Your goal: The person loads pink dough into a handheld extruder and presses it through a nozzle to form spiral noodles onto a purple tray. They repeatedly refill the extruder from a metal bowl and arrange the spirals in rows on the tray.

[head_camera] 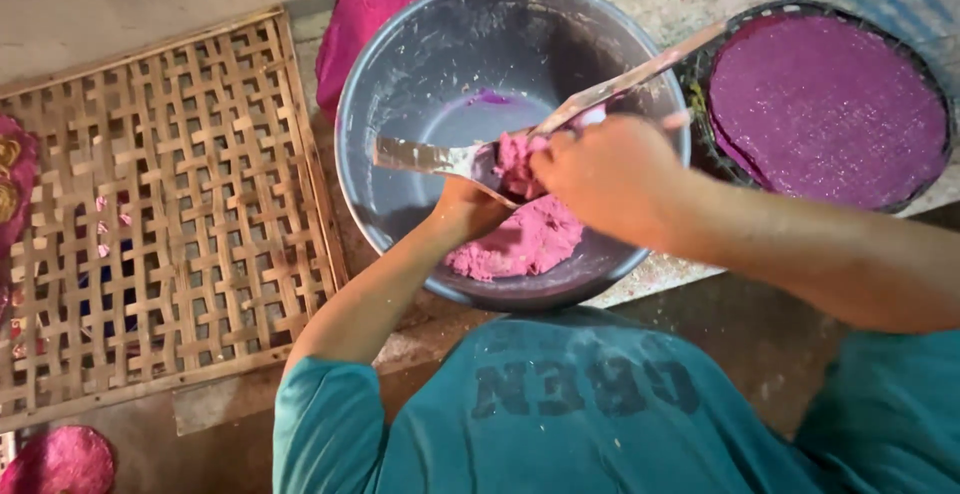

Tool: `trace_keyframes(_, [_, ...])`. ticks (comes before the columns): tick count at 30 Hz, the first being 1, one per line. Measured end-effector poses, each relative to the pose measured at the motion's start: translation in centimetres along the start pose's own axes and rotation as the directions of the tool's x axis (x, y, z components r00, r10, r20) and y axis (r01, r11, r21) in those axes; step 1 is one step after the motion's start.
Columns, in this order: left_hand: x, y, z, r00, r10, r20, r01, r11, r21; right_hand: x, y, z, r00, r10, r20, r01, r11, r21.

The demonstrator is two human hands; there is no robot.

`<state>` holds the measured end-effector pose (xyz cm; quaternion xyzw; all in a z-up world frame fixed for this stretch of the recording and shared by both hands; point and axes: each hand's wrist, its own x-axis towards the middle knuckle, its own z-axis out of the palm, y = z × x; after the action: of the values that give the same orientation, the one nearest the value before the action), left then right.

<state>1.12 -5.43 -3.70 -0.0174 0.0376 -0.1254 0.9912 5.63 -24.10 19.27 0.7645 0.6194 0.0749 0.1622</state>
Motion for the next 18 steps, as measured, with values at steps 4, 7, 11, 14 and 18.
trace_keyframes(4, [-1.6, 1.3, 2.7, 0.951, 0.069, -0.301, -0.041, 0.994, 0.097, -0.9, 0.2, -3.0, 0.969, 0.101, 0.226, -0.131, 0.984, 0.121])
trace_keyframes(7, [-3.6, 3.0, 5.0, 0.927, 0.34, -0.156, -0.147, 0.714, 0.685, -3.1, 2.1, -4.9, 0.91, 0.238, 0.338, -0.274, 0.96, 0.061])
trace_keyframes(11, [-3.3, 1.4, 6.5, 0.988, 0.124, 0.091, -0.153, 0.704, 0.694, -0.2, -0.5, -3.5, 0.993, 0.089, 0.082, -0.086, 0.995, -0.042])
trace_keyframes(14, [-2.7, 0.9, 7.1, 0.868, 0.288, 0.404, -0.396, -0.089, 0.914, 1.9, -2.5, -2.6, 0.996, 0.043, 0.075, -0.039, 0.998, -0.046])
trace_keyframes(18, [-4.6, 2.5, 7.4, 0.795, 0.191, 0.576, -0.089, -0.902, 0.423, -0.4, -0.3, -2.2, 0.958, 0.146, 0.248, -0.164, 0.985, 0.052])
